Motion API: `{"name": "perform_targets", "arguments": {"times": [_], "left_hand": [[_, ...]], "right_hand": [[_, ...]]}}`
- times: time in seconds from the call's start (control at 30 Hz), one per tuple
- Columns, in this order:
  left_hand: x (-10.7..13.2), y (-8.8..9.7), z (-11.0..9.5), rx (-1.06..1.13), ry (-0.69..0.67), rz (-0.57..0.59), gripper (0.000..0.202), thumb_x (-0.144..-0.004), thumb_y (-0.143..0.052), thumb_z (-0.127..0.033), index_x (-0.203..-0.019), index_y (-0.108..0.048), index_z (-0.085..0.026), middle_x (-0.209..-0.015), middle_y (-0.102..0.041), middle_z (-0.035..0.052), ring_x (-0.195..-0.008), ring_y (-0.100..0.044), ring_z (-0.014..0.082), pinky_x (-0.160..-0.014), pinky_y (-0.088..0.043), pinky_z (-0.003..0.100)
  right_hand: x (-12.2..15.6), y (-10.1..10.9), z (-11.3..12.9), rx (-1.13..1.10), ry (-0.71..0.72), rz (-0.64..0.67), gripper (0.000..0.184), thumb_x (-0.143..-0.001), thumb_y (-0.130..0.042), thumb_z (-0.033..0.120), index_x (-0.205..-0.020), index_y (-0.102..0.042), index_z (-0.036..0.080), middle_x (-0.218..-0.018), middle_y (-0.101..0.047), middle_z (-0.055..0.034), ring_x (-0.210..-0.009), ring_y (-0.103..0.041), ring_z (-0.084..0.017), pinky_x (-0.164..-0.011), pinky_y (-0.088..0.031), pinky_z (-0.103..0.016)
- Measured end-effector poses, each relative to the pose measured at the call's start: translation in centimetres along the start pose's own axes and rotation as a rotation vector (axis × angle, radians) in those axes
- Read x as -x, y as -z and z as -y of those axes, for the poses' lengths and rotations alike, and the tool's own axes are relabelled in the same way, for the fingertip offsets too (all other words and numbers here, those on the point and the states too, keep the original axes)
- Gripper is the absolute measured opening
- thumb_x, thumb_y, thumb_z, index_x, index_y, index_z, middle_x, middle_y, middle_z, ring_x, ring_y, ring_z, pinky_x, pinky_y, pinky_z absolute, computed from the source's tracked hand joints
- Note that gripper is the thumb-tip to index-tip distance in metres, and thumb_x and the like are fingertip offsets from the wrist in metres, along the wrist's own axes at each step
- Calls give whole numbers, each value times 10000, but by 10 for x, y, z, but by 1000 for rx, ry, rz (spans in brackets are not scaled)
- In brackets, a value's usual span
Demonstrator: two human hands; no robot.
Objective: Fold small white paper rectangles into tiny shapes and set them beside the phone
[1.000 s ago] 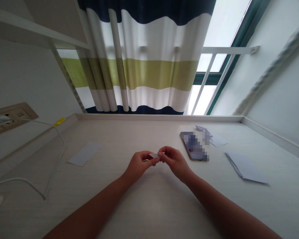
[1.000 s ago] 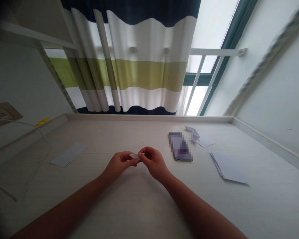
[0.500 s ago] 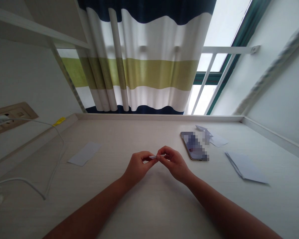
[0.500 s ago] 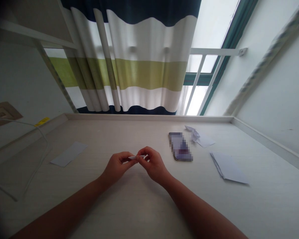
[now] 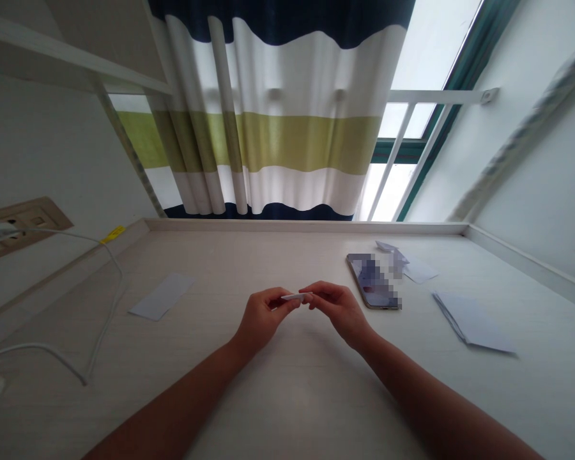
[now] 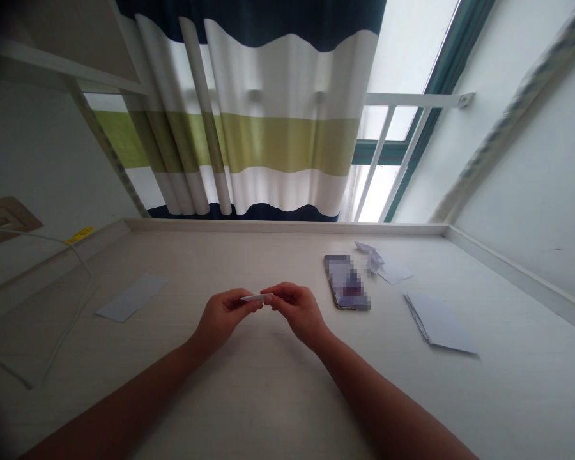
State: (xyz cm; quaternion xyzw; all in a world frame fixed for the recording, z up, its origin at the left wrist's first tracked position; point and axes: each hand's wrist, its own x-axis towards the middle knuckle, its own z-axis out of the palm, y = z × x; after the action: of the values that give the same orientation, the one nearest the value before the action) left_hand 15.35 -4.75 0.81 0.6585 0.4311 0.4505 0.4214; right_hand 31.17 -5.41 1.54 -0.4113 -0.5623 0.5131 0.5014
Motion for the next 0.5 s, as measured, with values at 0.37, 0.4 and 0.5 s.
{"name": "perform_targets", "arguments": {"times": [0.37,0.4,0.5], "left_hand": [[-1,2,1,22,-13,38,245,-747,-555,-348,-781,-690,-146,-700,-676,40,-675,-605,155,-650,-480,251],[0,2,1,33,-9,37,244,-749,-555,-344,-799,-690,-147,-705,-680,40,-675,-609,155,-655,-483,253],[1,1,0,71,0,31,269,-770,-533,-335,-900,-678,-149,-703,-689,38,-669,-622,155,-666,-491,260]], "right_hand": [[-2,3,1,29,15,-35,122,-654,-664,293,-694,-674,178,-616,-606,5,-610,-518,-120,-604,-410,-276],[-2,2,1,16,13,-37,125,-656,-661,294,-709,-674,181,-621,-609,5,-608,-522,-120,-601,-415,-276],[-2,1,-1,-11,7,-52,131,-663,-656,288,-747,-674,189,-607,-605,16,-575,-516,-111,-583,-421,-272]]}}
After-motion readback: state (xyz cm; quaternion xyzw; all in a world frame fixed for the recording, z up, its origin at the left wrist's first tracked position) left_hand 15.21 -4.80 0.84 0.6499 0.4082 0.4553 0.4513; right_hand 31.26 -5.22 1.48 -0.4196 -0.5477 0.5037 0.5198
